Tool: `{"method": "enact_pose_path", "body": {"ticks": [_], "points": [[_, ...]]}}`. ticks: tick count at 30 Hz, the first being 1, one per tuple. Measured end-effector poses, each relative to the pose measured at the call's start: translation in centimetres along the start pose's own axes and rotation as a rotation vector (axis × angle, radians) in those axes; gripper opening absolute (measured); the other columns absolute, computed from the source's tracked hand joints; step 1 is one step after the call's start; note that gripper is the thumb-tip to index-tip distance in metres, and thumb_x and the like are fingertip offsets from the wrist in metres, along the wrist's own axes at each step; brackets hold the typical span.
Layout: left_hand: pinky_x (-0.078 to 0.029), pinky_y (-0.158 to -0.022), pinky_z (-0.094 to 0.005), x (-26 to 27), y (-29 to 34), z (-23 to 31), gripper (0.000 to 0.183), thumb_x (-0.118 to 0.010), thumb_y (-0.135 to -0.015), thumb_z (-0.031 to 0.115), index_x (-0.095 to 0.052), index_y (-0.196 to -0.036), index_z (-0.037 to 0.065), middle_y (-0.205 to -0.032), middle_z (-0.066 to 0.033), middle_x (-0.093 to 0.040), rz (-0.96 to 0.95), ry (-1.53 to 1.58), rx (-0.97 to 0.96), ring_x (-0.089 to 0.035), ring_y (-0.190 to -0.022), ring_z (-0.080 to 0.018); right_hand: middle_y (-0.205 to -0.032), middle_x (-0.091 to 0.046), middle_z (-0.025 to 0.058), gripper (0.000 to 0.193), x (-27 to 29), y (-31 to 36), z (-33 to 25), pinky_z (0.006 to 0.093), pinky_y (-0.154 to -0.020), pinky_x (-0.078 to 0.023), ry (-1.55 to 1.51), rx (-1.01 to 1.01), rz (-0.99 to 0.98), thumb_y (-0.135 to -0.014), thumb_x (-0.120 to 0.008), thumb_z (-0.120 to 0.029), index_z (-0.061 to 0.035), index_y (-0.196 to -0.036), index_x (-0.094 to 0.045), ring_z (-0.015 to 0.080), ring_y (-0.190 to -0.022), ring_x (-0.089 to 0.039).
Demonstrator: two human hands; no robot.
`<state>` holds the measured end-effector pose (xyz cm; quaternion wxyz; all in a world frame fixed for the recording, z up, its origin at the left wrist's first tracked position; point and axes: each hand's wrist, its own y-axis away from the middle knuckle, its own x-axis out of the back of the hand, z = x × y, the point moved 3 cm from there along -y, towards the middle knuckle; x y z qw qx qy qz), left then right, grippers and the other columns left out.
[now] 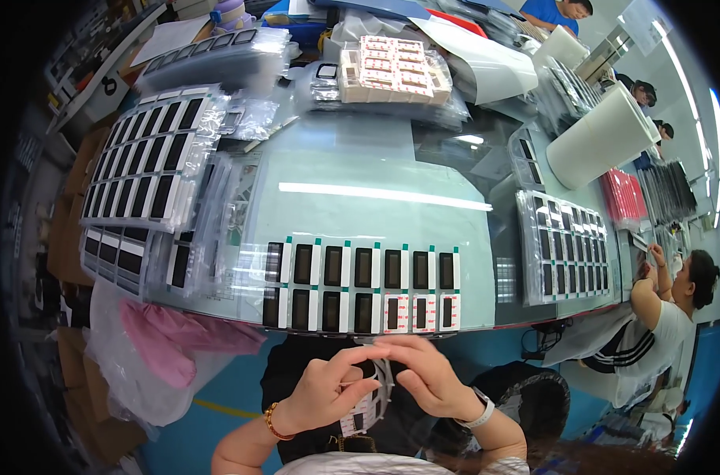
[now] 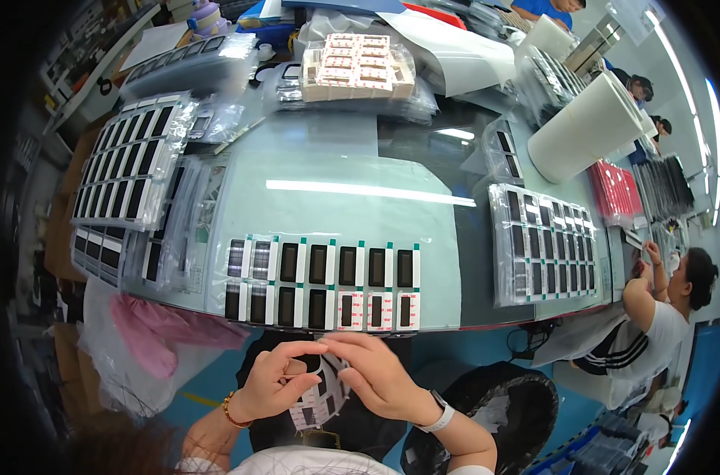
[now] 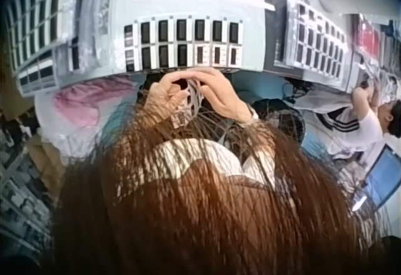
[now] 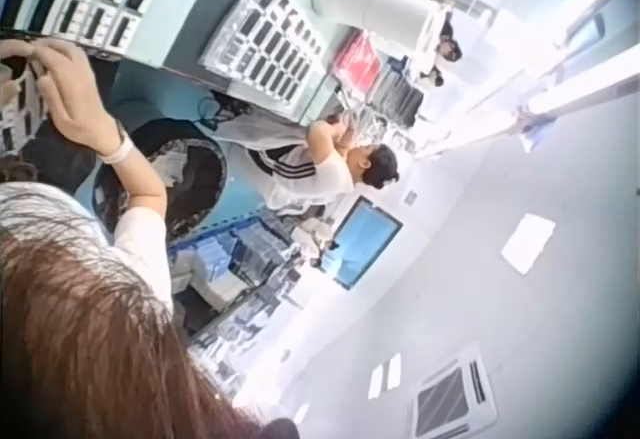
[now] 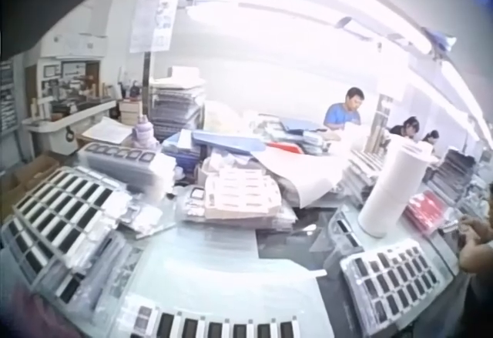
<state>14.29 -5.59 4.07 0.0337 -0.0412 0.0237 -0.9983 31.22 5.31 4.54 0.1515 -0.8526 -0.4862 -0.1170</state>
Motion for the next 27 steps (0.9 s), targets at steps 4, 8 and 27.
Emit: {"method": "enact_pose_path", "body": {"ticks": [4, 8, 27], "points": [[-0.039, -0.052, -0.0199, 0.2, 0.2, -0.5, 0.040, -0.067, -0.098, 0.006, -0.055, -0.134, -0.003, -0.061, 0.0031, -0.055, 0.023, 0.148, 0.272, -0.050, -0.054, -0.0022, -0.090, -0.067, 0.0097, 0.017, -0.3, 0.4, 1.0, 0.0328, -0.072, -0.051, -0.192, -0.411, -0.200, -0.102, -0.060, -0.014, 0.0003, -0.106, -0.069, 0.0203, -0.079, -0.064], [-0.051, -0.064, -0.0213, 0.7, 0.9, -2.6, 0.011, -0.072, -0.095, 0.007, -0.073, -0.096, -0.003, -0.082, -0.0037, -0.069, -0.022, 0.114, 0.291, -0.065, -0.074, -0.0071, -0.079, -0.061, 0.0068, 0.016, -0.1, 0.3, 1.1, 0.0269, -0.061, -0.046, -0.173, -0.317, -0.073, -0.101, -0.062, -0.014, 0.0007, -0.099, -0.068, 0.0121, -0.067, -0.056], [-0.054, -0.078, -0.0318, 1.9, 2.1, -3.6, 0.009, -0.080, -0.080, 0.000, -0.074, -0.074, 0.001, -0.081, -0.0068, -0.075, 0.264, 0.067, 0.000, -0.070, -0.076, -0.0192, -0.092, -0.069, 0.0060, 0.004, 1.9, -1.5, 0.2, 0.0255, -0.073, -0.052, -0.232, -0.247, 0.271, -0.094, -0.068, 0.002, 0.0022, -0.097, -0.066, 0.0112, -0.080, -0.064]]}}
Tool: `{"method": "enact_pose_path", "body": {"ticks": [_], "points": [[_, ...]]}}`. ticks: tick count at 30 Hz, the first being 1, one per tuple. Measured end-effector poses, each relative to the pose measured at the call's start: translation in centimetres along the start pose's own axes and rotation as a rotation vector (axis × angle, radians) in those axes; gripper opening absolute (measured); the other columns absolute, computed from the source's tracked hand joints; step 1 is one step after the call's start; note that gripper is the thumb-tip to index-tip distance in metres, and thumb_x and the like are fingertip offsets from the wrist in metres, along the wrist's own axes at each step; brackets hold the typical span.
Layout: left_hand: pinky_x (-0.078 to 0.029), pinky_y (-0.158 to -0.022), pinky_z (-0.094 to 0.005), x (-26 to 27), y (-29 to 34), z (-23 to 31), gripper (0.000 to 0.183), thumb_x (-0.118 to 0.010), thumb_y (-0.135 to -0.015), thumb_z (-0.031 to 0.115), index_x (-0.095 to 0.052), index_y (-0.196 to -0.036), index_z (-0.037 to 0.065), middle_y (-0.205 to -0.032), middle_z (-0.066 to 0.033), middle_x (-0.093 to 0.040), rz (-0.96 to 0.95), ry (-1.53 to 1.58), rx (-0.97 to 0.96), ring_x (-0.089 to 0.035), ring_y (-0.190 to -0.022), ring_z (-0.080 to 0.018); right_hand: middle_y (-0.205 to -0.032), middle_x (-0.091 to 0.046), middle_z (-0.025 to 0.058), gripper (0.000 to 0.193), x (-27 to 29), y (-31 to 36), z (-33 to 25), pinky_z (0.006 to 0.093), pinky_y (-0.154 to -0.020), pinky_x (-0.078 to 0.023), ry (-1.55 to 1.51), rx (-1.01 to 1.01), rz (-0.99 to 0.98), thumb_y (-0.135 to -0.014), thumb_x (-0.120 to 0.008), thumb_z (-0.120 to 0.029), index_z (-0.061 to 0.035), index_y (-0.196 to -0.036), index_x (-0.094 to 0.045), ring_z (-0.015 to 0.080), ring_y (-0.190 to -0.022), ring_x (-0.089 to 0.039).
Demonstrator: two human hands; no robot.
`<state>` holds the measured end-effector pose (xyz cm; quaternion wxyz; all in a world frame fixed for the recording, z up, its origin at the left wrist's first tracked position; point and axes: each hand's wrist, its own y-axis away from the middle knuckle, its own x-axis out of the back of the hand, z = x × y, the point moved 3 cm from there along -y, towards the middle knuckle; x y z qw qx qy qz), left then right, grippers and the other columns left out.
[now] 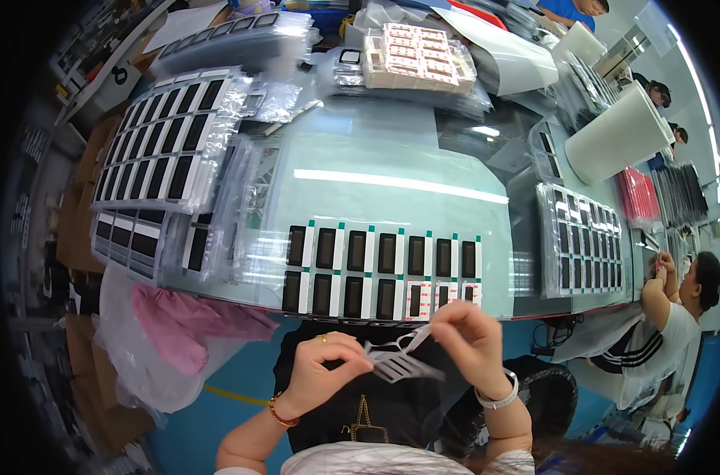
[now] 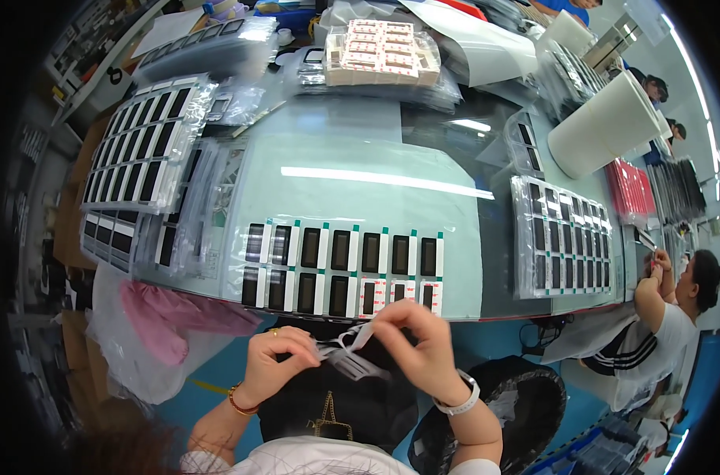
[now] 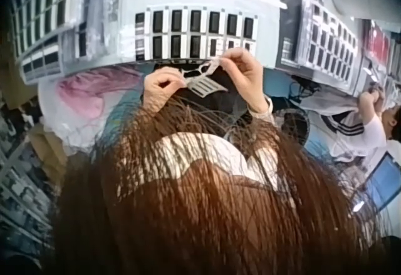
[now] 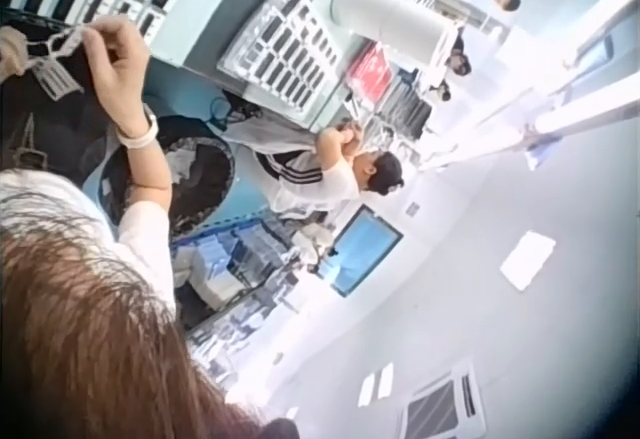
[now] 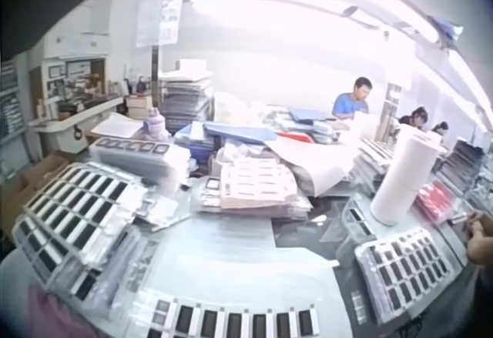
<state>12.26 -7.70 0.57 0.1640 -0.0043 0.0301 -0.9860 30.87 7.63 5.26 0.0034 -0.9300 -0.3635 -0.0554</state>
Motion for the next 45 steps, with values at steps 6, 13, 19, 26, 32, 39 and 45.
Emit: {"method": "enact_pose_path", "body": {"ticks": [6, 13, 19, 26, 32, 39, 45], "points": [[-0.046, -0.055, -0.0259, 0.3, 0.8, -0.9, 0.025, -0.077, -0.086, -0.001, -0.064, -0.064, 0.000, -0.065, -0.0042, -0.065, 0.136, -0.056, 0.193, -0.061, -0.058, -0.0125, -0.079, -0.066, 0.0022, 0.006, -0.8, -3.2, 1.3, 0.0197, -0.056, -0.048, -0.068, -0.049, 0.061, -0.100, -0.064, -0.003, 0.0030, -0.102, -0.064, 0.0051, -0.063, -0.060], [-0.039, -0.047, -0.0285, -0.8, -0.2, -0.3, 0.028, -0.087, -0.079, 0.011, -0.064, -0.065, 0.003, -0.060, -0.0058, -0.059, 0.066, -0.400, -0.024, -0.055, -0.048, -0.0170, -0.077, -0.066, 0.0020, 0.005, -2.2, -4.1, 2.5, 0.0181, -0.049, -0.049, 0.193, -0.052, -0.007, -0.100, -0.063, -0.002, 0.0023, -0.101, -0.064, 0.0046, -0.063, -0.062], [-0.041, -0.047, -0.0295, -1.0, -0.8, 0.0, 0.012, -0.087, -0.079, 0.013, -0.076, -0.080, 0.006, -0.061, -0.0039, -0.059, 0.087, -0.444, -0.114, -0.056, -0.050, -0.0171, -0.078, -0.067, 0.0037, 0.006, -2.2, -4.3, 2.7, 0.0202, -0.049, -0.050, 0.216, -0.051, -0.012, -0.098, -0.067, -0.004, 0.0013, -0.101, -0.066, 0.0062, -0.064, -0.064], [-0.042, -0.047, -0.0313, -1.1, -1.0, 0.0, 0.014, -0.085, -0.080, 0.013, -0.079, -0.093, 0.009, -0.062, -0.0041, -0.057, 0.120, -0.567, -0.231, -0.056, -0.051, -0.0192, -0.077, -0.066, 0.0034, 0.007, -2.3, -4.3, 2.8, 0.0202, -0.048, -0.049, 0.227, -0.053, -0.002, -0.098, -0.068, -0.004, 0.0011, -0.101, -0.066, 0.0061, -0.064, -0.064], [-0.041, -0.046, -0.0309, -1.0, -1.0, 0.1, 0.019, -0.084, -0.081, 0.014, -0.080, -0.099, 0.011, -0.061, -0.0032, -0.055, 0.119, -0.636, -0.273, -0.054, -0.049, -0.0185, -0.077, -0.066, 0.0037, 0.006, -2.3, -4.4, 3.0, 0.0203, -0.049, -0.049, 0.225, -0.043, -0.005, -0.098, -0.067, -0.004, 0.0012, -0.101, -0.066, 0.0062, -0.063, -0.063], [-0.041, -0.046, -0.0306, -1.2, -1.0, -0.1, 0.025, -0.085, -0.079, 0.013, -0.080, -0.104, 0.012, -0.061, -0.0025, -0.054, 0.122, -0.676, -0.289, -0.053, -0.049, -0.0169, -0.076, -0.066, 0.0004, 0.004, -2.4, -4.4, 2.9, 0.0166, -0.049, -0.047, 0.221, -0.037, -0.018, -0.100, -0.064, -0.003, 0.0000, -0.102, -0.065, 0.0038, -0.063, -0.062], [-0.042, -0.045, -0.0305, -1.5, -1.2, -0.1, 0.028, -0.085, -0.079, 0.013, -0.080, -0.107, 0.013, -0.061, -0.0021, -0.052, 0.089, -0.705, -0.289, -0.052, -0.048, -0.0166, -0.076, -0.066, 0.0036, 0.005, -2.4, -4.4, 2.9, 0.0210, -0.050, -0.049, 0.209, -0.053, -0.005, -0.098, -0.066, -0.003, 0.0012, -0.100, -0.067, 0.0072, -0.064, -0.064]]}}
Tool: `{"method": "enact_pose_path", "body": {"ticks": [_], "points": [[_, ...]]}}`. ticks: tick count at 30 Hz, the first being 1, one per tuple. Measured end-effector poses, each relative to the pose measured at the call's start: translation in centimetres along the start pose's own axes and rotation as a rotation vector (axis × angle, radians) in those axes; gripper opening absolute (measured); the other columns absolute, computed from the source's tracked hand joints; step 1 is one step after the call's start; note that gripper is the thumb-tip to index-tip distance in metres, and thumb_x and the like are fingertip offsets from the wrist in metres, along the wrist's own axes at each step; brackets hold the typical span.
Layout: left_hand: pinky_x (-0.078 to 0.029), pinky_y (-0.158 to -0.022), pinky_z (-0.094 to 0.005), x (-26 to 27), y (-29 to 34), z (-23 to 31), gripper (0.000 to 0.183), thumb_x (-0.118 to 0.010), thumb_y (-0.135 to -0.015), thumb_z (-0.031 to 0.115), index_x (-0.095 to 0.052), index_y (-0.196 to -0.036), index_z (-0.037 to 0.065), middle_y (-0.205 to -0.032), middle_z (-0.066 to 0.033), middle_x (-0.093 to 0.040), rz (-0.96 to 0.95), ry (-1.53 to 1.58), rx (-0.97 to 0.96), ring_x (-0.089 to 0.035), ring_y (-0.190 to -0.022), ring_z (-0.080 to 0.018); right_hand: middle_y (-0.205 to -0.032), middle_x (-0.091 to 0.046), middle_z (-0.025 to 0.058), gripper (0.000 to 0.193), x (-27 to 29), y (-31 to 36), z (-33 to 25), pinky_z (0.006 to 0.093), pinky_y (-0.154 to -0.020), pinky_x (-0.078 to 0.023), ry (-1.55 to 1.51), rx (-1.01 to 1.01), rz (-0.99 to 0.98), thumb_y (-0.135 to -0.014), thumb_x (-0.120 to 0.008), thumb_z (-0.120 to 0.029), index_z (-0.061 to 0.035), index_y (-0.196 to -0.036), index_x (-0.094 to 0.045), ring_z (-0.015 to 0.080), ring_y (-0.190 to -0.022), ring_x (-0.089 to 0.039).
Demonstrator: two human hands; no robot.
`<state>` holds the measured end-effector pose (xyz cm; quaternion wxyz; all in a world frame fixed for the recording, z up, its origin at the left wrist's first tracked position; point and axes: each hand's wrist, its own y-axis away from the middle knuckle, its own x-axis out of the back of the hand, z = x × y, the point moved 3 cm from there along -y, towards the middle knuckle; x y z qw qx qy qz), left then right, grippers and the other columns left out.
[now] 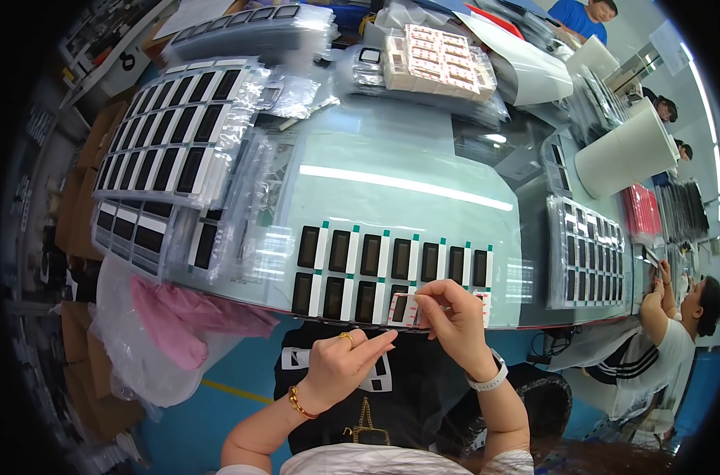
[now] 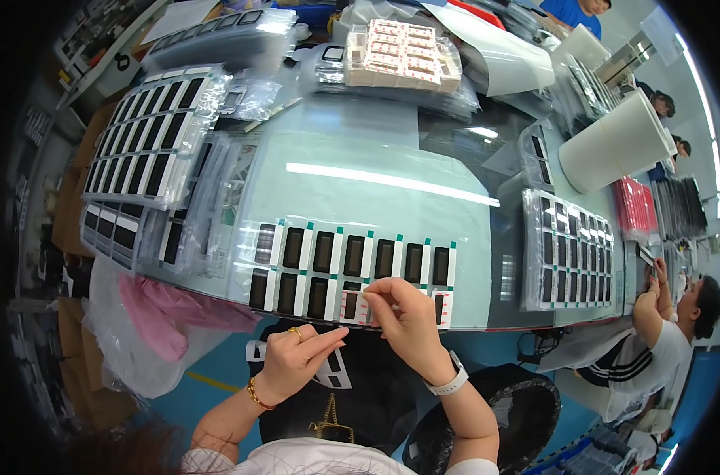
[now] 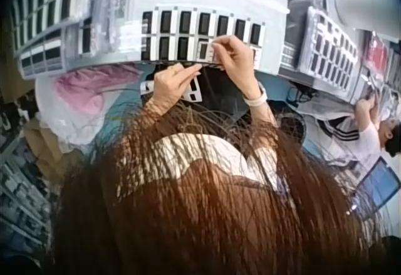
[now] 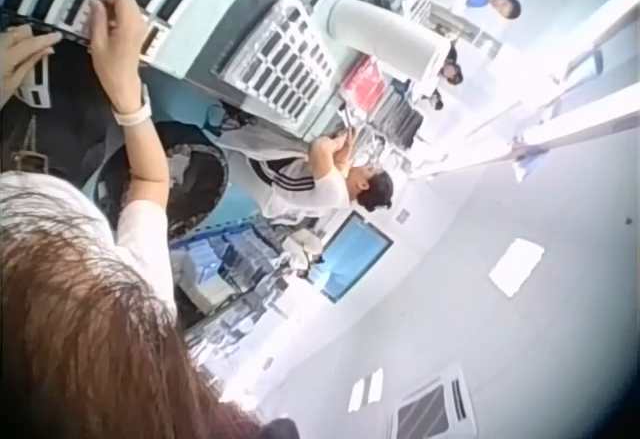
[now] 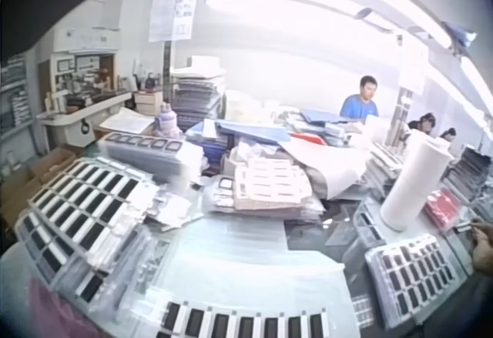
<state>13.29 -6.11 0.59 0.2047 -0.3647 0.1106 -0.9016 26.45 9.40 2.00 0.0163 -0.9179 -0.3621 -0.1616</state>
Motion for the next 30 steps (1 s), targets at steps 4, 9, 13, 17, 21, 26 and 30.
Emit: {"method": "enact_pose_path", "body": {"ticks": [4, 9, 13, 17, 21, 26, 30], "points": [[-0.042, -0.045, -0.0306, -0.3, -0.3, 0.1, 0.031, -0.084, -0.079, 0.012, -0.080, -0.109, 0.015, -0.061, -0.0018, -0.050, 0.002, -0.023, -0.025, -0.052, -0.048, -0.0167, -0.076, -0.066, 0.0042, 0.005, 0.2, 0.0, 0.1, 0.0214, -0.052, -0.050, 0.004, 0.021, -0.005, -0.097, -0.067, -0.003, 0.0014, -0.100, -0.067, 0.0076, -0.064, -0.065], [-0.043, -0.045, -0.0310, -1.0, -0.7, 0.5, 0.037, -0.080, -0.082, 0.012, -0.077, -0.119, 0.018, -0.061, -0.0018, -0.047, -0.091, -0.112, -0.037, -0.052, -0.049, -0.0172, -0.077, -0.067, 0.0057, 0.005, 0.2, 0.0, 0.1, 0.0236, -0.053, -0.052, 0.021, -0.012, -0.005, -0.095, -0.069, -0.002, 0.0009, -0.099, -0.067, 0.0088, -0.065, -0.066], [-0.044, -0.045, -0.0312, -1.1, -0.5, 0.5, 0.036, -0.078, -0.084, 0.012, -0.076, -0.120, 0.018, -0.060, -0.0022, -0.047, -0.089, -0.100, -0.007, -0.052, -0.049, -0.0177, -0.084, -0.069, 0.0079, 0.006, 0.2, -0.3, -0.9, 0.0248, -0.054, -0.052, 0.204, 0.184, 0.050, -0.091, -0.073, 0.000, -0.0007, -0.095, -0.068, 0.0125, -0.069, -0.067], [-0.044, -0.046, -0.0313, -1.0, -0.4, 0.5, 0.036, -0.078, -0.085, 0.011, -0.076, -0.120, 0.016, -0.061, -0.0027, -0.049, -0.062, -0.068, -0.015, -0.053, -0.049, -0.0180, -0.095, -0.068, 0.0083, 0.012, 0.5, -1.1, -1.4, 0.0319, -0.064, -0.051, 0.396, 0.421, 0.132, -0.082, -0.077, 0.001, -0.0027, -0.090, -0.069, 0.0224, -0.080, -0.064], [-0.043, -0.047, -0.0311, -0.3, -0.2, 0.3, 0.036, -0.078, -0.086, 0.011, -0.075, -0.122, 0.012, -0.061, -0.0034, -0.051, -0.029, -0.097, 0.005, -0.053, -0.049, -0.0182, -0.097, -0.067, 0.0070, 0.015, 0.3, -1.2, -1.2, 0.0373, -0.073, -0.048, 0.436, 0.426, 0.127, -0.079, -0.078, 0.001, -0.0033, -0.089, -0.068, 0.0269, -0.086, -0.059], [-0.044, -0.047, -0.0316, -0.1, -0.5, 0.5, 0.039, -0.076, -0.089, 0.012, -0.071, -0.127, 0.008, -0.062, -0.0045, -0.054, -0.047, -0.094, 0.014, -0.054, -0.050, -0.0194, -0.099, -0.065, 0.0070, 0.016, 0.1, -1.4, -1.0, 0.0358, -0.074, -0.048, 0.494, 0.430, 0.114, -0.080, -0.078, 0.002, -0.0040, -0.091, -0.068, 0.0253, -0.089, -0.057], [-0.046, -0.049, -0.0330, -0.2, -0.9, 0.7, 0.046, -0.073, -0.092, 0.014, -0.064, -0.136, 0.005, -0.065, -0.0059, -0.058, -0.111, -0.098, 0.055, -0.059, -0.052, -0.0212, -0.099, -0.063, 0.0065, 0.016, -0.1, -1.3, -1.2, 0.0378, -0.074, -0.045, 0.626, 0.498, 0.134, -0.079, -0.078, -0.001, -0.0062, -0.090, -0.067, 0.0249, -0.087, -0.056]]}}
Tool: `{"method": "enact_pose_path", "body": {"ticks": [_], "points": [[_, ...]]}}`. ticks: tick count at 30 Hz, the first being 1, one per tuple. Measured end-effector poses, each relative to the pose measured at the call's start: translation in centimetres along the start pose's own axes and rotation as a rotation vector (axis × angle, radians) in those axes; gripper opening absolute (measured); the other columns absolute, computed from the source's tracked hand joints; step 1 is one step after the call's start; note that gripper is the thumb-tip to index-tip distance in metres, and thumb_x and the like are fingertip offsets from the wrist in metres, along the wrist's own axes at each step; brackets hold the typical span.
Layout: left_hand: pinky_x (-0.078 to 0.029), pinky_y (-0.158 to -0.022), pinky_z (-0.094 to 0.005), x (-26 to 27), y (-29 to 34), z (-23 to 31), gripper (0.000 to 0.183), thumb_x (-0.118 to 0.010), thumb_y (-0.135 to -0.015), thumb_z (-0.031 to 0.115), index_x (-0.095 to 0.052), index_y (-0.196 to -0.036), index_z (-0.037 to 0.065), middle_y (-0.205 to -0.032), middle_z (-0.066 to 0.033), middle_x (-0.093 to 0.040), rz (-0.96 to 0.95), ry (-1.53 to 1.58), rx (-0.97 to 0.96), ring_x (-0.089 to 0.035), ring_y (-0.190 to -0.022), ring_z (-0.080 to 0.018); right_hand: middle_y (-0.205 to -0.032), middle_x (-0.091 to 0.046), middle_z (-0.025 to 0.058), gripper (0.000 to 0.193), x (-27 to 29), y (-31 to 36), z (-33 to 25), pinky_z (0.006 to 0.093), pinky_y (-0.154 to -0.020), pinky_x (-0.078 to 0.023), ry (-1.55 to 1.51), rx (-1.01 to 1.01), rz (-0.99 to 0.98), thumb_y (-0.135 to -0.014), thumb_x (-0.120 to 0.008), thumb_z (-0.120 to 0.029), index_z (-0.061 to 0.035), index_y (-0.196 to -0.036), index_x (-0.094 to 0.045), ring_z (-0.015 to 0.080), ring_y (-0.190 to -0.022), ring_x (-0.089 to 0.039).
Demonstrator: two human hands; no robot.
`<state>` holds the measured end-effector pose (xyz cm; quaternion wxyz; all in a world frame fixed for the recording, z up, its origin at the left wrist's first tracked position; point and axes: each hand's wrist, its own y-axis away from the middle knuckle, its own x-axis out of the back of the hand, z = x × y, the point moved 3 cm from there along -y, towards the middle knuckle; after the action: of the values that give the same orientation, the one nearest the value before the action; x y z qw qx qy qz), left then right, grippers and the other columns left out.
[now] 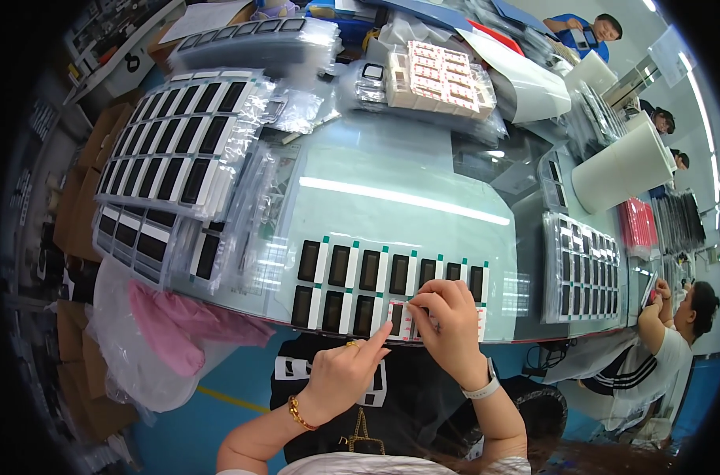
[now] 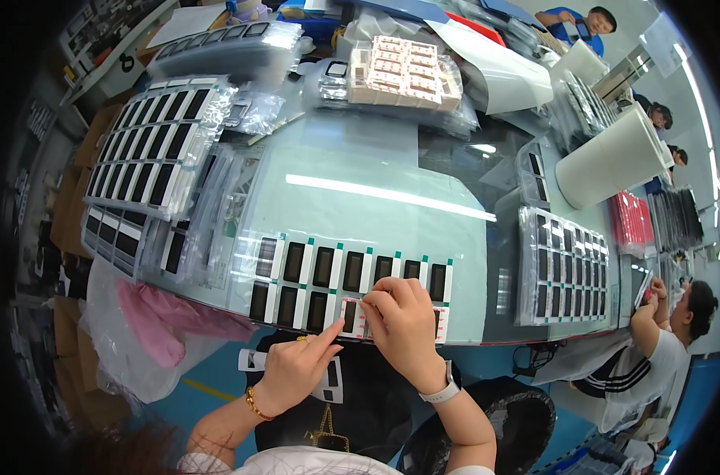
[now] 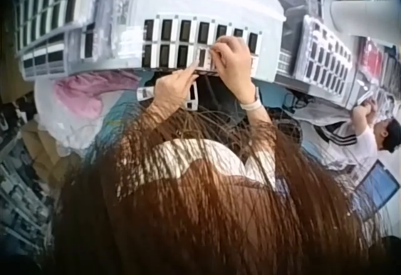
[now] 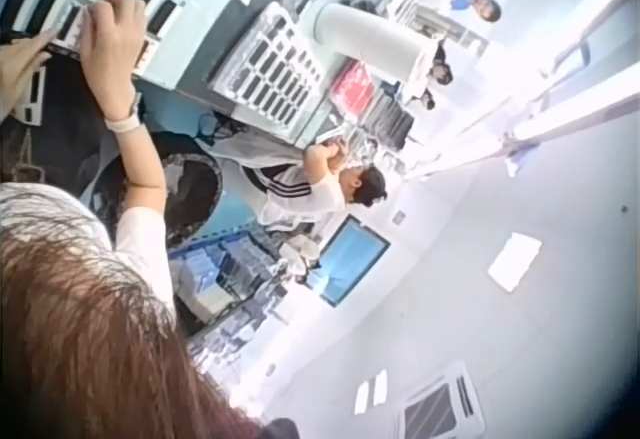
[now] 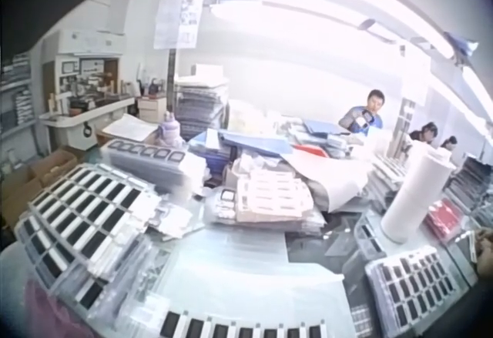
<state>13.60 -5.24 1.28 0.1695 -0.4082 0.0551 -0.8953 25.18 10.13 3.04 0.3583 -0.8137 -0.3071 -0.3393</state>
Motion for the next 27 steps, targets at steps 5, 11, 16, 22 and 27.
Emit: {"method": "enact_pose_path", "body": {"ticks": [5, 11, 16, 22, 27], "points": [[-0.049, -0.048, -0.0343, -0.1, -0.5, 0.0, 0.055, -0.070, -0.094, 0.017, -0.054, -0.145, 0.003, -0.064, -0.0061, -0.060, -0.079, -0.062, -0.001, -0.062, -0.052, -0.0223, -0.104, -0.061, 0.0052, 0.028, 0.5, -0.2, -0.8, 0.0387, -0.075, -0.042, 0.182, 0.017, 0.013, -0.078, -0.077, -0.003, -0.0104, -0.104, -0.072, 0.0249, -0.086, -0.055], [-0.049, -0.045, -0.0355, 0.2, -1.4, 0.7, 0.064, -0.069, -0.096, 0.023, -0.045, -0.151, -0.001, -0.056, -0.0057, -0.058, -0.199, -0.188, 0.030, -0.062, -0.047, -0.0229, -0.111, -0.060, 0.0057, 0.053, 0.7, 0.7, -1.4, 0.0392, -0.078, -0.041, 0.217, 0.149, -0.093, -0.072, -0.070, 0.003, -0.0153, -0.122, -0.072, 0.0263, -0.094, -0.056], [-0.050, -0.046, -0.0382, 0.4, -1.3, 0.7, 0.065, -0.071, -0.094, 0.025, -0.047, -0.150, 0.002, -0.058, -0.0077, -0.061, -0.235, -0.174, 0.076, -0.064, -0.049, -0.0251, -0.115, -0.060, 0.0067, 0.056, 1.3, 1.9, -1.4, 0.0408, -0.084, -0.043, 0.306, 0.095, -0.127, -0.070, -0.069, 0.003, -0.0174, -0.123, -0.072, 0.0295, -0.103, -0.056], [-0.039, -0.058, -0.0183, 3.1, 0.1, -0.3, 0.038, -0.062, -0.098, 0.003, -0.058, -0.136, 0.001, -0.072, 0.0060, -0.056, -0.127, 1.056, 0.424, -0.047, -0.063, -0.0002, -0.128, -0.061, 0.0118, 0.052, 4.0, 2.7, -4.8, 0.0437, -0.094, -0.046, -0.260, 0.116, -0.247, -0.076, -0.076, -0.002, -0.0138, -0.126, -0.071, 0.0325, -0.112, -0.057], [-0.051, -0.090, -0.0230, -0.4, -2.1, 0.7, 0.043, -0.056, -0.103, 0.008, -0.045, -0.144, 0.000, -0.127, -0.0088, -0.062, -0.334, 1.477, 0.479, -0.062, -0.110, -0.0085, -0.129, -0.065, 0.0059, 0.034, 3.9, 1.6, -7.3, 0.0461, -0.099, -0.040, -0.398, 0.372, -0.280, -0.072, -0.088, -0.019, -0.0130, -0.103, -0.075, 0.0326, -0.124, -0.055]]}}
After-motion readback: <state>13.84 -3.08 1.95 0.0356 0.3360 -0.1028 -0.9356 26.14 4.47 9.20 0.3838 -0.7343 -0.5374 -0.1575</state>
